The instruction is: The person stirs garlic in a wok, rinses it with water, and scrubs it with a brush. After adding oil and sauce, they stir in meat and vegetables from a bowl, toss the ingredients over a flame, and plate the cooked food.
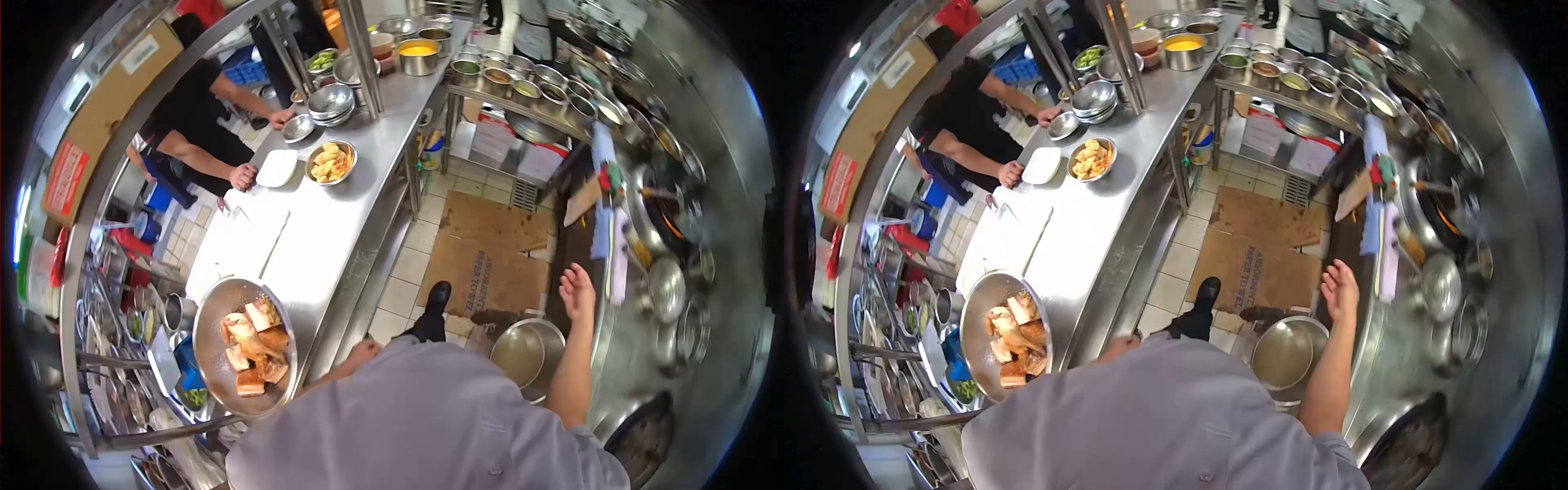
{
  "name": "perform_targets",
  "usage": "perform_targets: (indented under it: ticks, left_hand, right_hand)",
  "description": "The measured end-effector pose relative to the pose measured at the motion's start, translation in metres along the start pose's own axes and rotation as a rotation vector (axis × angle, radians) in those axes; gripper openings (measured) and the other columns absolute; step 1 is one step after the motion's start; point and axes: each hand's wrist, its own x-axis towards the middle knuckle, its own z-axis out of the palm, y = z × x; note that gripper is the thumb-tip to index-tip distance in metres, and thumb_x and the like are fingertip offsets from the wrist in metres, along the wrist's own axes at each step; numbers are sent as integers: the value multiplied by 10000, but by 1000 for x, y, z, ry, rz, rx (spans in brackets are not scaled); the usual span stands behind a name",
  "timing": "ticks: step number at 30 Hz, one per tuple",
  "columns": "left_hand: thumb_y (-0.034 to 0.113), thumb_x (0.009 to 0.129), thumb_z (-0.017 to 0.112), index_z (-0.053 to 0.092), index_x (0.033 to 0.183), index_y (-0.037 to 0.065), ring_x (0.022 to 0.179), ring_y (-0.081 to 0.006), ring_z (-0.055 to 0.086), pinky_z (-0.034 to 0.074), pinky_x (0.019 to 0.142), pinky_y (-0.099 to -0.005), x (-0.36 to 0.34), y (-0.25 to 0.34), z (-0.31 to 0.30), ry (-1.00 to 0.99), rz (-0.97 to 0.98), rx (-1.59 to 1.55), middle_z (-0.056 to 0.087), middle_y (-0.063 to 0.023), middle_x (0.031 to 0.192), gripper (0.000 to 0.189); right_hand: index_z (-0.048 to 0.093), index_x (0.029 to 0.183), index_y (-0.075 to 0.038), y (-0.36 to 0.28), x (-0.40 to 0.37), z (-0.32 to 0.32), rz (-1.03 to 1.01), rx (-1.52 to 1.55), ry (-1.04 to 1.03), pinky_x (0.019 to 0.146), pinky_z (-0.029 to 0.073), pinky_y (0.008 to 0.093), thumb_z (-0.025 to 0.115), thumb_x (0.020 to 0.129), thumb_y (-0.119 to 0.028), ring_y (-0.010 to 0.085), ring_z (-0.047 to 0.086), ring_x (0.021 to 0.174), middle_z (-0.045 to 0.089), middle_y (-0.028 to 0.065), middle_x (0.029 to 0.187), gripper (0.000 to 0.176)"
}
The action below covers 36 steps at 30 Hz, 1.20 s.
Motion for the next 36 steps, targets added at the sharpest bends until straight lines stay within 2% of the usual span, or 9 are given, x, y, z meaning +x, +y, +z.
perform_targets:
  ticks: [5,16,20,23,25,27,28,31,36]
  left_hand:
    - [245,844,536,669,855,52,741,-196,623,477,676,-318,164,132,-47,106,207,-232,657,-108,786,234]
    - [282,854,572,608,739,17,584,-167,564,443,590,-313,381,450,-75,-130,623,314,594,-96,640,291]
    - [274,871,554,605,810,7,589,-144,573,456,565,-297,419,486,-45,-291,649,326,617,-76,689,278]
    - [238,863,577,622,832,11,614,-134,568,460,586,-294,489,447,-23,-459,490,235,637,-61,726,233]
    - [272,864,572,630,868,14,638,-172,598,472,604,-313,432,497,-36,-455,459,455,645,-75,727,265]
    - [289,874,557,627,830,22,624,-176,602,473,586,-313,499,437,-49,-543,615,489,642,-77,715,280]
    - [293,889,531,623,862,26,612,-175,594,470,566,-292,533,452,-15,-514,1368,500,632,-67,720,284]
    - [292,890,530,622,866,26,613,-175,594,470,567,-291,603,501,1,-635,1429,505,632,-67,722,283]
    - [290,892,526,621,876,26,614,-175,594,471,567,-288,648,649,124,-1162,1595,522,631,-68,726,281]
  right_hand:
    - [553,1136,-107,-64,115,-39,-89,365,209,749,498,360,511,904,-263,215,576,919,557,79,1070,283]
    - [379,1334,-183,-199,281,-65,-136,514,637,852,411,467,546,813,-596,272,451,1140,481,116,1222,685]
    - [482,928,-73,-257,327,-89,-391,533,529,435,472,342,598,870,-284,195,550,553,546,71,711,248]
    - [474,851,-63,-318,311,-106,-327,57,651,405,429,268,517,879,-122,135,476,453,484,41,602,78]
    - [518,880,-63,-337,269,-95,-434,519,514,373,409,261,506,895,-132,106,477,452,513,34,623,71]
    - [501,919,-84,-322,243,-87,-526,885,226,362,389,247,503,916,-170,94,445,431,496,18,637,87]
    - [487,944,-92,-309,239,-79,-458,773,346,353,377,247,504,921,-190,93,428,417,477,9,627,103]
    - [448,1059,-110,-270,236,-62,-213,56,850,331,350,250,509,920,-234,97,399,387,457,5,609,195]
    - [463,1153,-105,-281,219,-34,-258,-140,1098,380,369,239,570,872,-179,83,462,498,506,7,681,310]
